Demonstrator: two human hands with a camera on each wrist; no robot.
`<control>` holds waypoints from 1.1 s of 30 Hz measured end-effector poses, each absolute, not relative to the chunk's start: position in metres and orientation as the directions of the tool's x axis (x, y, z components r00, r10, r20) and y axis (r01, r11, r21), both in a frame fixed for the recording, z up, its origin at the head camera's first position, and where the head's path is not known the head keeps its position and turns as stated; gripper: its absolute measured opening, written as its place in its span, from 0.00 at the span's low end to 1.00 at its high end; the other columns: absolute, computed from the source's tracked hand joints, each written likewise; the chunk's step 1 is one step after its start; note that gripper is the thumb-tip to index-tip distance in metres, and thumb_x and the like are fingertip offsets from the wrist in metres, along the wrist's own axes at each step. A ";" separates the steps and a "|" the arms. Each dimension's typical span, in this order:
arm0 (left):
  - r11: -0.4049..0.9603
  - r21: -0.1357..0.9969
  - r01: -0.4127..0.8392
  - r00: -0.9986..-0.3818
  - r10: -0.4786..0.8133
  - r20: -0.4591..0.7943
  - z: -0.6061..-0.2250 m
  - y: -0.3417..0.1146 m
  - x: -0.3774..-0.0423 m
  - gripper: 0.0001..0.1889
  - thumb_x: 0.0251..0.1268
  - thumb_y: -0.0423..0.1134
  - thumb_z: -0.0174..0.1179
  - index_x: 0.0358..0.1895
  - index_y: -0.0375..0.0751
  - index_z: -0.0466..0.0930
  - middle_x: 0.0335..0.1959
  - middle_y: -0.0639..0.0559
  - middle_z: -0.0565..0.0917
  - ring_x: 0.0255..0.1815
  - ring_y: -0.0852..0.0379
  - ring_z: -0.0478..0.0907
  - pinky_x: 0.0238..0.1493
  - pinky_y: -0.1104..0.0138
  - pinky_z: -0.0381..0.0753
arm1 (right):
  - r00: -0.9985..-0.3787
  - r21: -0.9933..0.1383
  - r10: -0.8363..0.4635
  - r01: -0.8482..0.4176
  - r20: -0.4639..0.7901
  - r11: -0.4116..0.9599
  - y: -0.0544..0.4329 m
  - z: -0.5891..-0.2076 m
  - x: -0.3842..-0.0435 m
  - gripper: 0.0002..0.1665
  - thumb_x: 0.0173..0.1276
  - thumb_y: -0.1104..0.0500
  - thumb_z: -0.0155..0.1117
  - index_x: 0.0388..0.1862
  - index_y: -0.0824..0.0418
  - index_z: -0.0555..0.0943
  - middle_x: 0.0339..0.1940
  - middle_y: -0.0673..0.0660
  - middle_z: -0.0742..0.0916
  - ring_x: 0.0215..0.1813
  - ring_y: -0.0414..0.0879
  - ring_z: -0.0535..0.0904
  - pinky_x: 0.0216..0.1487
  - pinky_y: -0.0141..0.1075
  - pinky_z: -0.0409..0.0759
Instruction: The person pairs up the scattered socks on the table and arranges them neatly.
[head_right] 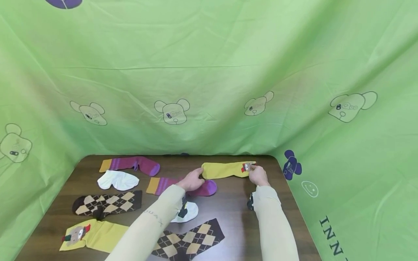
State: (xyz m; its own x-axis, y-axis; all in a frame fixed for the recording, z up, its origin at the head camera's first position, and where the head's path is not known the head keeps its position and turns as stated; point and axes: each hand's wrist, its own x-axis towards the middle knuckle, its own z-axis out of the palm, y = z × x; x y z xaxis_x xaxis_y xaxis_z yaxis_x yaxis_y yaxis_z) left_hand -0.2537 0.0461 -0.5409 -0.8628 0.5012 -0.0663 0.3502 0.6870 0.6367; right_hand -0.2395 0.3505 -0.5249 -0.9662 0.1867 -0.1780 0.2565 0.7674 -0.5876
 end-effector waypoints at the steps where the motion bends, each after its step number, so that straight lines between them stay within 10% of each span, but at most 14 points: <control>1: 0.695 0.627 0.351 -0.862 0.501 -0.073 -0.543 0.046 -0.253 0.32 0.63 0.32 0.55 0.71 0.22 0.65 0.71 0.31 0.69 0.72 0.37 0.66 0.73 0.55 0.62 | -0.967 -0.579 0.183 0.252 -0.176 0.775 0.350 -0.526 -0.239 0.29 0.77 0.61 0.46 0.70 0.76 0.69 0.67 0.77 0.74 0.60 0.68 0.74 0.60 0.54 0.72; 7: 0.728 0.609 0.314 -0.875 0.471 -0.113 -0.548 0.048 -0.253 0.35 0.63 0.34 0.56 0.74 0.23 0.61 0.74 0.32 0.65 0.71 0.33 0.64 0.73 0.53 0.60 | -0.982 -0.476 0.164 0.191 -0.098 0.859 0.342 -0.528 -0.234 0.29 0.77 0.57 0.51 0.66 0.79 0.72 0.65 0.79 0.75 0.68 0.74 0.63 0.68 0.59 0.55; 15: 0.760 0.586 0.280 -0.882 0.445 -0.156 -0.548 0.052 -0.254 0.37 0.66 0.35 0.58 0.76 0.25 0.58 0.77 0.35 0.61 0.73 0.34 0.62 0.74 0.54 0.60 | -0.991 -0.432 0.095 0.128 -0.097 0.893 0.336 -0.539 -0.229 0.26 0.70 0.61 0.56 0.64 0.71 0.78 0.63 0.80 0.74 0.61 0.77 0.68 0.62 0.61 0.67; 33: 0.771 0.548 0.323 -0.863 0.478 -0.164 -0.529 0.056 -0.265 0.41 0.64 0.32 0.61 0.79 0.31 0.53 0.81 0.35 0.51 0.75 0.32 0.59 0.74 0.51 0.59 | -0.972 -0.414 0.086 0.173 -0.220 0.894 0.329 -0.538 -0.236 0.42 0.74 0.54 0.57 0.77 0.75 0.57 0.78 0.76 0.57 0.75 0.77 0.53 0.70 0.66 0.59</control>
State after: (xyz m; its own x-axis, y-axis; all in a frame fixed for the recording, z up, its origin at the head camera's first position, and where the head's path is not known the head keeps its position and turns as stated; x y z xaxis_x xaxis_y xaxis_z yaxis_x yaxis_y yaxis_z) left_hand -0.2648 0.0559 -0.5288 -0.8629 0.4780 -0.1640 0.3230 0.7713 0.5485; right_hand -0.2364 0.3287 -0.5380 -0.9717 0.0860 -0.2202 0.1729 0.8937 -0.4141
